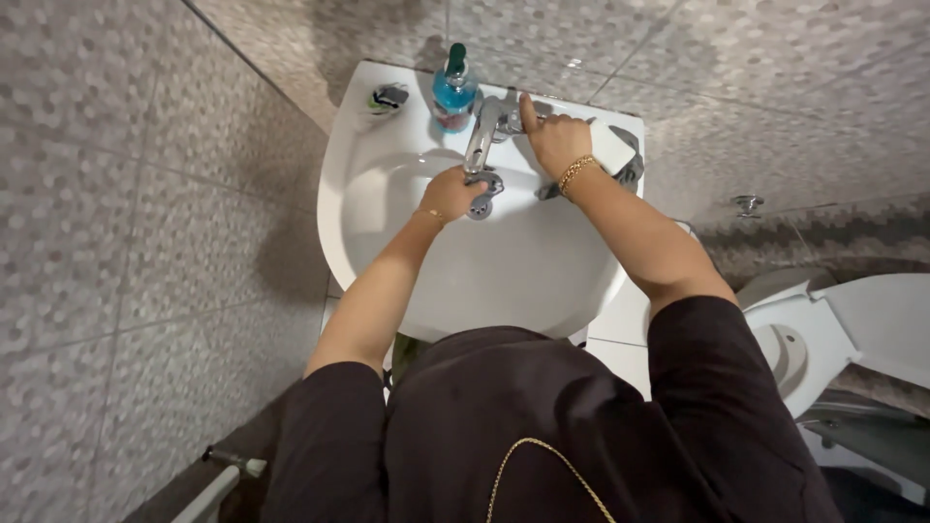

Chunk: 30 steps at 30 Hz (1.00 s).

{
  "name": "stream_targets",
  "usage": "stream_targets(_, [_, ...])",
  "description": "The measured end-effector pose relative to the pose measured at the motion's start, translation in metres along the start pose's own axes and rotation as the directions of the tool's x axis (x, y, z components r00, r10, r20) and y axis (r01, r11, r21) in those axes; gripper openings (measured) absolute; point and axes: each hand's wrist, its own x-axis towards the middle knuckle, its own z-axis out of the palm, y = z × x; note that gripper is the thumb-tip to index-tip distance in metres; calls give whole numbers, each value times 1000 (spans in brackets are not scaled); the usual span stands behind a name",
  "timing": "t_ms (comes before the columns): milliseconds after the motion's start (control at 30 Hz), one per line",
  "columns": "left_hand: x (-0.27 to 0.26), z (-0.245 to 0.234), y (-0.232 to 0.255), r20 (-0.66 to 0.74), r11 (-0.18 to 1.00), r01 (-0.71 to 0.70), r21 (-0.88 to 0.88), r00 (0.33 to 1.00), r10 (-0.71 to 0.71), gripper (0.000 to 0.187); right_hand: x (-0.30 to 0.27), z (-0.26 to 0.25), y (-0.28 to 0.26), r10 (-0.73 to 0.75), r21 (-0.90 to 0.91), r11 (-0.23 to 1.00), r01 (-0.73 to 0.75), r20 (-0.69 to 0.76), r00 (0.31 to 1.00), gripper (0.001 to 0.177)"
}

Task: The recorder is washing their hands at a bathroom sink using soap and a small towel/cloth.

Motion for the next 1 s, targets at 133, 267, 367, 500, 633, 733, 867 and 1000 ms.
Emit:
stream_targets(133, [6,3,16,62,965,76,249,994,-95,36,-1,-10,-2,-2,-4,1000,3,12,1000,68])
stream_targets(267, [-8,-18,73,-23,958,67,278,998,-63,34,-19,-27,-12,73,170,983,-75,20,997,61])
stream_targets(367, [-12,-25,92,-82,973,154,172,986,-142,37,-39,15,-34,147,610,782,-127,18,989,44])
stream_targets(500, [9,-1,38,-163,979,199,51,968,-189,38,-54,11,-75,157,932,-238,-272,314,937,36])
stream_targets(633, [10,4,-51,-40,980,201,-3,979,-201,28,-39,23,-115,-31,657,-629,-417,514,857,48])
stream_targets(733, [-14,-5,-80,-182,783,-392,482,830,527,29,-20,47,-133,38,776,-455,-437,507,861,37])
stream_targets(867, [-58,-31,-58,-359,954,254,-159,886,-295,24,0,23,-143,187,872,442,-212,141,972,26])
stream_targets(1000, [-70,-39,-54,-377,917,398,-39,844,-382,21,3,-53,-136,102,806,590,-40,-25,994,39])
